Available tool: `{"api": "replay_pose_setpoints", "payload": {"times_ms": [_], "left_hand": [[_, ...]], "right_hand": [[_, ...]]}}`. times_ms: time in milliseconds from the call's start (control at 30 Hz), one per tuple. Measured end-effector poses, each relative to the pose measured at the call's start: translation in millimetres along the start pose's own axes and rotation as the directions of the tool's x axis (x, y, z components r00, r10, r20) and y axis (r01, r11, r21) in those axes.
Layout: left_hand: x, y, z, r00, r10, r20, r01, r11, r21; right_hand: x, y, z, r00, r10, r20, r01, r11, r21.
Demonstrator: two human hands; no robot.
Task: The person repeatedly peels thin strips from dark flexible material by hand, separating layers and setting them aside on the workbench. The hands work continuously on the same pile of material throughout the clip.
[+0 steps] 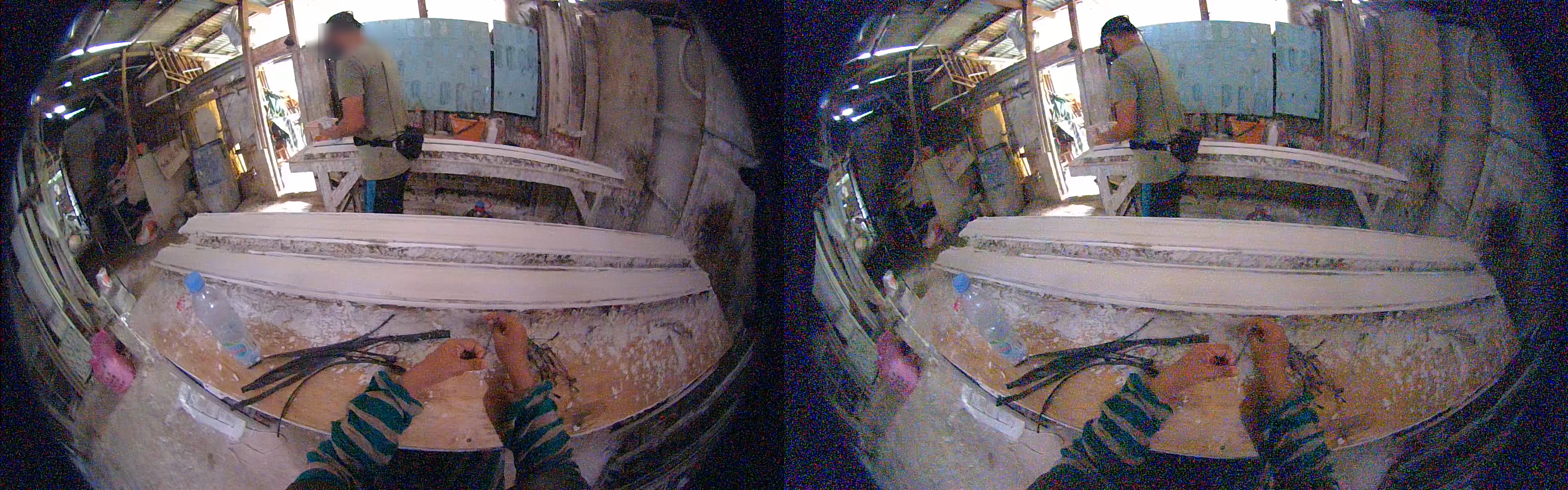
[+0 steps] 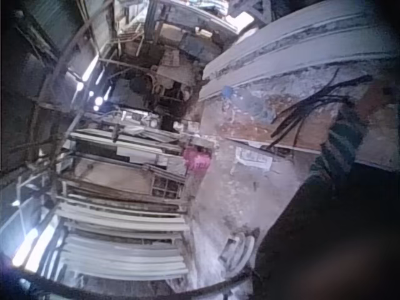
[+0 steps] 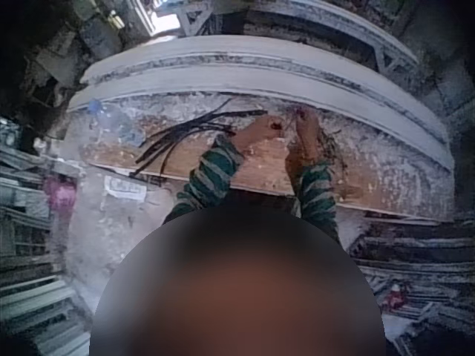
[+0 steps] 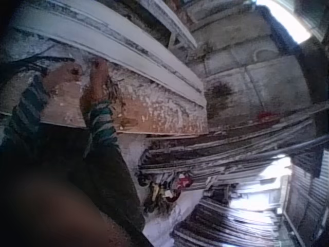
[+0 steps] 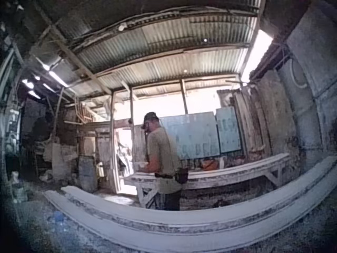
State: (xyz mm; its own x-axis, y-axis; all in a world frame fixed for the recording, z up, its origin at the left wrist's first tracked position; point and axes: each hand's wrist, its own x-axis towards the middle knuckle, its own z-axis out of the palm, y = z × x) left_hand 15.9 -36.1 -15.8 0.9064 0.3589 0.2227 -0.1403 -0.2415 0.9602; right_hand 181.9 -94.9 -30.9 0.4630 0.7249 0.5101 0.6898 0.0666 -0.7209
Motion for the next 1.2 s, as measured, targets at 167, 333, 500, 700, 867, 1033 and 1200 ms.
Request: {"api": "replay_pose_setpoints", "payload": {"times_ms": [167, 333, 500, 700, 867, 1033, 1200], "left_hand": [[2, 0, 0, 0.999, 0.042, -0.012, -0.042, 0.999, 0.022], [-4, 7, -5, 0.994, -0.088, -0.068, 0.072, 0.974, -0.213], [-4, -1, -29, 0.930, -0.190, -0.316, 0.096, 0.952, -0.290], [3, -12, -54, 0.765, 0.008, -0.644, -0.039, 0.999, -0.034], [-1, -6, -61, 0.642, -0.062, -0.764, 0.126, 0.992, 0.026], [-2, -6, -65, 0.649, -0.002, -0.761, 0.063, 0.997, 0.051], [-5, 7, -58, 0.625, 0.076, -0.777, 0.199, 0.947, 0.252]], "right_hand": [[3, -1, 1, 0.999, -0.020, -0.049, 0.015, 0.995, -0.103], [4, -9, 3, 0.986, 0.166, -0.026, -0.167, 0.953, -0.252], [4, -6, 1, 0.966, -0.149, -0.211, 0.108, 0.975, -0.194], [2, -17, -6, 0.997, -0.077, 0.007, 0.075, 0.985, 0.154], [-4, -47, -12, 0.930, -0.109, 0.351, -0.109, 0.830, 0.547], [-8, -60, -14, 0.902, -0.089, 0.422, -0.209, 0.766, 0.608], [-8, -58, -17, 0.844, -0.144, 0.516, -0.268, 0.721, 0.639]]}}
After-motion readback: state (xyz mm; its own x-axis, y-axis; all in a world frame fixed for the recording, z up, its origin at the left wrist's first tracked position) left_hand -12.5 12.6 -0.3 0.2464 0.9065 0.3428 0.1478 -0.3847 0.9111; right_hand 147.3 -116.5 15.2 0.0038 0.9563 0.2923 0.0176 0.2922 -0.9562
